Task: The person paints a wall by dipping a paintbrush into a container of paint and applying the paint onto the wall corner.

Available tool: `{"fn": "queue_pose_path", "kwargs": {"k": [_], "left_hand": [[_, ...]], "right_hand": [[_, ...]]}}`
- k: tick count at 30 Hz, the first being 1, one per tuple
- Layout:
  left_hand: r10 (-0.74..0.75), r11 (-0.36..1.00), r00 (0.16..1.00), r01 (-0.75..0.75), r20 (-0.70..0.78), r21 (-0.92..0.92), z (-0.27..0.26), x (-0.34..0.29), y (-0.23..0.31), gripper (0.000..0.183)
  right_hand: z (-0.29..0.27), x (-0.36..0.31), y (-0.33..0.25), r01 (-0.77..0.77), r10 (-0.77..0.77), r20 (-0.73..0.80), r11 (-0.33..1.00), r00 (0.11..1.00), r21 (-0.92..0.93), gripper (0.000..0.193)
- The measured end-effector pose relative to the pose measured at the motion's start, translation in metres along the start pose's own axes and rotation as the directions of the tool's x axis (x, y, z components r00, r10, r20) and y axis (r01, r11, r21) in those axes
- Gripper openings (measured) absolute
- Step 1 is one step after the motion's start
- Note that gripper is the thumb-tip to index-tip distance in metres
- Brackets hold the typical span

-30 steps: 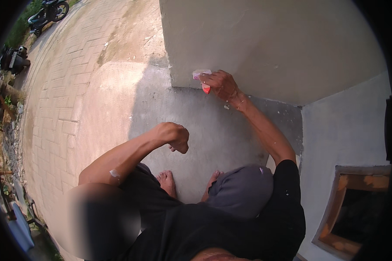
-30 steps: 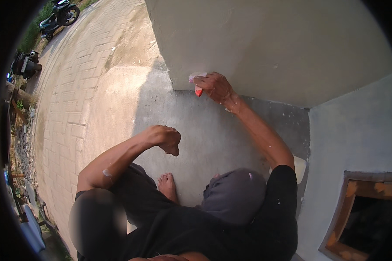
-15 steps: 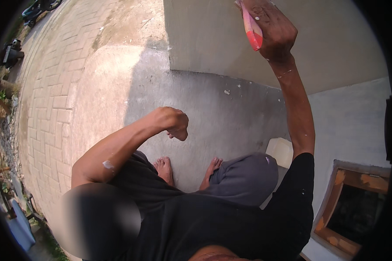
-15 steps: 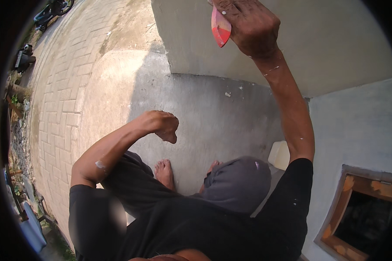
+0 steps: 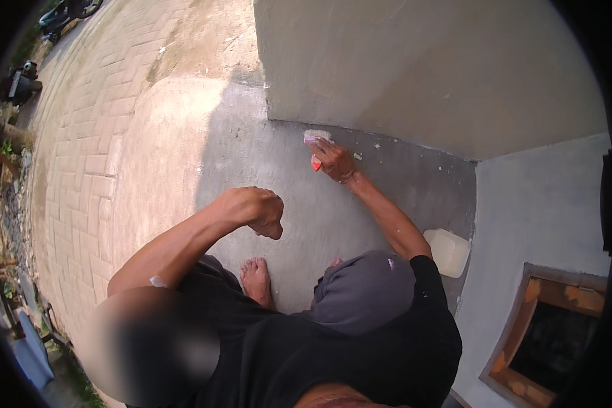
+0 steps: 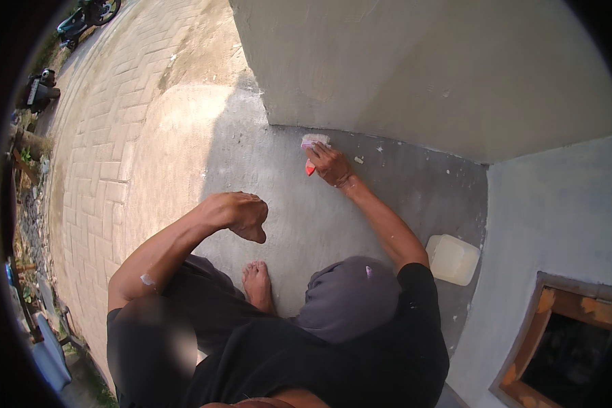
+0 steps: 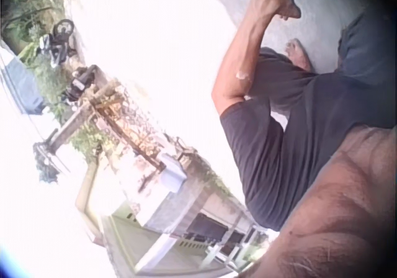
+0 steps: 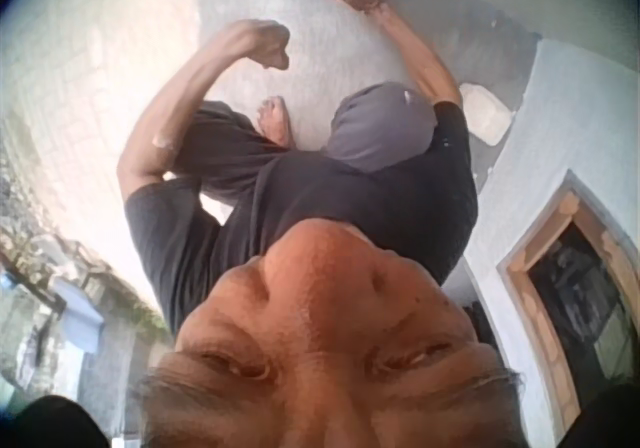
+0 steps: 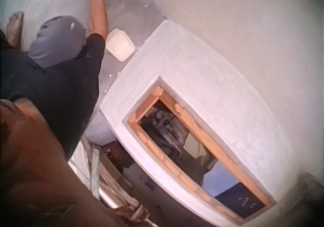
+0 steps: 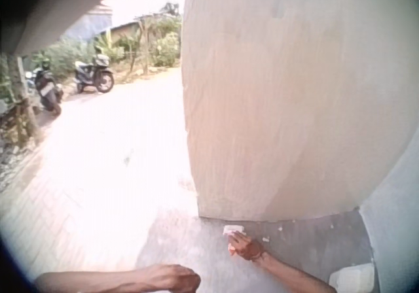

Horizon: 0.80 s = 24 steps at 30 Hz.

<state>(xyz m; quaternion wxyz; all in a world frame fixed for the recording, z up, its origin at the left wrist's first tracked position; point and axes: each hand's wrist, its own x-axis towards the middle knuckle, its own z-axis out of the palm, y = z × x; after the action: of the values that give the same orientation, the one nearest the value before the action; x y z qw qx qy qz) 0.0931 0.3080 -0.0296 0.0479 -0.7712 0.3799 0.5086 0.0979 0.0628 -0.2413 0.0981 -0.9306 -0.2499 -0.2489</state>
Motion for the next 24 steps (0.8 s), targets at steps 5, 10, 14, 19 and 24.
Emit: {"fn": "queue_pose_path", "kwargs": {"k": [5,10,14,19,24], "left_hand": [[0.001,1.000,1.000,-0.001,0.025,0.015,0.000,0.009,0.007,0.035],[0.022,1.000,0.999,-0.023,0.035,0.022,0.009,0.007,-0.004,0.036],[0.036,0.999,0.999,-0.036,0.009,-0.006,0.000,0.005,0.007,0.035],[0.053,0.998,0.998,-0.052,-0.025,0.033,0.000,0.011,0.002,0.034],[0.047,0.998,0.999,-0.047,-0.003,0.032,-0.003,0.006,0.002,0.034]], "right_hand": [[0.013,0.015,0.045,0.066,-0.066,-0.064,0.998,0.996,0.011,0.023],[-0.078,0.095,0.024,0.025,-0.017,-0.130,0.998,0.991,0.058,0.022],[-0.176,0.135,0.019,0.114,-0.191,-0.414,0.972,0.890,-0.204,0.033],[-0.173,0.138,0.013,0.132,-0.313,-0.532,0.927,0.786,-0.351,0.041],[-0.060,0.070,0.014,0.132,-0.197,-0.239,0.956,0.951,-0.263,0.036]]}}
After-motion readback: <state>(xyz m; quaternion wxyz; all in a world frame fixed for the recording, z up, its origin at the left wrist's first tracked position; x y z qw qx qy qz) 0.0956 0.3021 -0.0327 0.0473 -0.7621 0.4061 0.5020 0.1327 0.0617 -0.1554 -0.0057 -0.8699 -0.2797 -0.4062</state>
